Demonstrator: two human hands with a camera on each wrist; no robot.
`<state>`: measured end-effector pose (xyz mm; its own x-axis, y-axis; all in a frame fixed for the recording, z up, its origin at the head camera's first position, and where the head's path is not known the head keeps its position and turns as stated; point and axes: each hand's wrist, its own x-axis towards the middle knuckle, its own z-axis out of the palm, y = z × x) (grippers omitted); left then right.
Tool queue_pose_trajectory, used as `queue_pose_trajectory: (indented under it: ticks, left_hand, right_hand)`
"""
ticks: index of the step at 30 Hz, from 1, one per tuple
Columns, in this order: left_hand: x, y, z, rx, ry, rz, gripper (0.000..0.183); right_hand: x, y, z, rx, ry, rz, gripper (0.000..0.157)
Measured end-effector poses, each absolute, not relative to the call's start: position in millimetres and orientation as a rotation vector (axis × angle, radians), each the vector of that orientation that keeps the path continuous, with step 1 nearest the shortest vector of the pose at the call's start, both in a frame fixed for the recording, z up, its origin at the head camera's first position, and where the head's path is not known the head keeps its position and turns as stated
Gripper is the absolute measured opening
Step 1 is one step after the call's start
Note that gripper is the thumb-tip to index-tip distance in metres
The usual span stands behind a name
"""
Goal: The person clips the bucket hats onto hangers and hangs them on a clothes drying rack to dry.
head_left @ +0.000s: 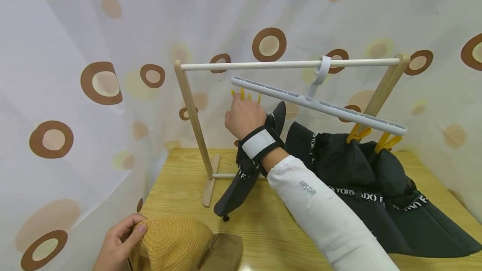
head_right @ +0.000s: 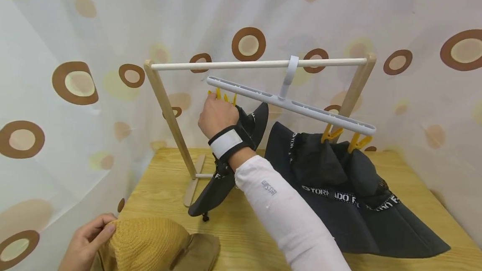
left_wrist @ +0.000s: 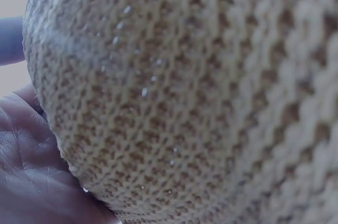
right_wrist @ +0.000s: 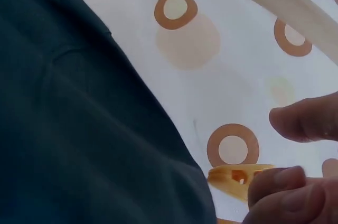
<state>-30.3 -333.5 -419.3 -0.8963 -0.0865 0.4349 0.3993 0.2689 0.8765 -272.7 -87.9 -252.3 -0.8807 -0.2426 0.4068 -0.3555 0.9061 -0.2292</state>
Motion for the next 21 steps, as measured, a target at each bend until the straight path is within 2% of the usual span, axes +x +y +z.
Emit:
queue_pose_trajectory:
  ticks: [9,17,21]
  left_hand:
    - [-26.9,-350.7,-399.9,-0.202,-2.270,-1.485,0.022]
    - [-18.6,-387.6,-359.4,-0.472,-2.471,-1.254,0.027]
    - [-6.5,-420.4,-359.0,-0.418,-2.385,-1.366,0.027]
  right_hand:
    - [-240.9,-92.1,-281.8,0.621,-2.477,0.492,0.029]
    - [-221.1,-86.5,-291.4,0.739,-2.401,0.599,0.026]
    - [-217.1,-82.8,-295.8,0.763,-2.378,0.606,0.025]
